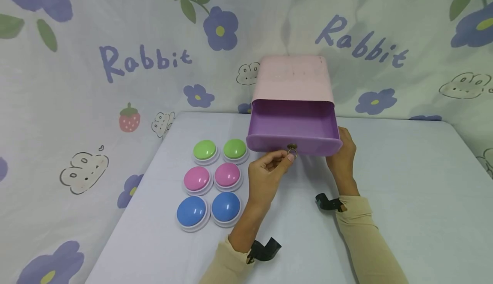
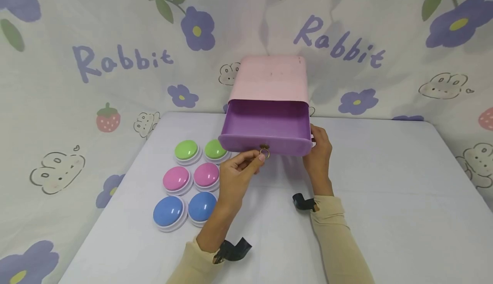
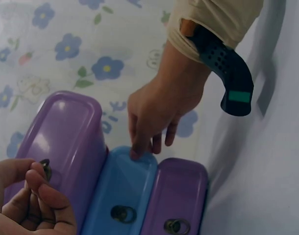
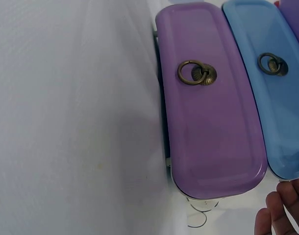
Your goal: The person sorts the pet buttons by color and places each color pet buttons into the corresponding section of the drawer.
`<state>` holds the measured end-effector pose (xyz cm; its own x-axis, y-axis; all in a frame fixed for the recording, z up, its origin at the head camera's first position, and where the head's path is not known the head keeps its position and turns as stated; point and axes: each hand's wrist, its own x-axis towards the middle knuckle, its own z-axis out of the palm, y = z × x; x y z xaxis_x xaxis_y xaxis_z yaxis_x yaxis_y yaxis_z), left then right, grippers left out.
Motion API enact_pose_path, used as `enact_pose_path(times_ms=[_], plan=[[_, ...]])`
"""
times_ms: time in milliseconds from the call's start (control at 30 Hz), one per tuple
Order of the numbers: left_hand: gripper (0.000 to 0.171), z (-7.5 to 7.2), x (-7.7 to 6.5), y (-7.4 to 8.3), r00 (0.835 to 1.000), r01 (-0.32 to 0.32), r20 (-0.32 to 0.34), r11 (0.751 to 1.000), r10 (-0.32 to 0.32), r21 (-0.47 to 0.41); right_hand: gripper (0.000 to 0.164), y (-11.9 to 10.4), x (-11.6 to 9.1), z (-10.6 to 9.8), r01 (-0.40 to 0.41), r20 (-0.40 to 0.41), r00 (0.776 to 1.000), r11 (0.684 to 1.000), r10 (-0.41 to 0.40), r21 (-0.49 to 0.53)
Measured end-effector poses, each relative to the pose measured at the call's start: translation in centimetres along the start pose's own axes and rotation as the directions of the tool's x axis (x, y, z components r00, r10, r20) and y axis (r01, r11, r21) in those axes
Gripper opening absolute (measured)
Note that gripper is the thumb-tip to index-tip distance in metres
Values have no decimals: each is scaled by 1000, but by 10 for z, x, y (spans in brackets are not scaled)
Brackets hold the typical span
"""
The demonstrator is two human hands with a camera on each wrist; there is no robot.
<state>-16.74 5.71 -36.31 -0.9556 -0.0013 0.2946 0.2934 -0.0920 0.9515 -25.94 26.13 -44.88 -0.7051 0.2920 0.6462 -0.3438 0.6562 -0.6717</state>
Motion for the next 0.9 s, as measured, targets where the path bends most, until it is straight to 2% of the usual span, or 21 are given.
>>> enact_pose_path(times_ms=[133, 400, 567, 633, 700, 800, 900], plan=[[14, -2, -2, 2, 1000, -12, -5, 1000, 12, -2, 19, -2, 0, 2, 7, -5, 1000, 1000, -6, 16], [16, -7, -6, 2, 1000, 4, -16, 1000, -4, -23, 22, -5, 0, 6, 36, -11, 999, 999, -36, 34], [19, -11, -6, -16, 999, 39, -19, 997, -41, -62, 25, -7, 1, 9, 37, -30, 999, 995, -34, 89], [23, -16, -7, -25, 998, 60, -10, 998, -60, -18, 26, -7, 1, 10, 26, -28, 999, 994, -23, 108], [26, -23, -10, -28, 998, 66, 4, 996, -66, 62, 25, -8, 0, 10, 17, -14, 1000, 995, -16, 101], [29, -37, -17, -29, 999, 17, 41, 982, -25, 188, 24, -7, -2, 7, 5, -2, 1000, 997, -5, 79], [24, -53, -26, -24, 996, -61, 72, 965, 44, 256, 23, -5, -3, -1, -4, -19, 1000, 998, 5, 60]])
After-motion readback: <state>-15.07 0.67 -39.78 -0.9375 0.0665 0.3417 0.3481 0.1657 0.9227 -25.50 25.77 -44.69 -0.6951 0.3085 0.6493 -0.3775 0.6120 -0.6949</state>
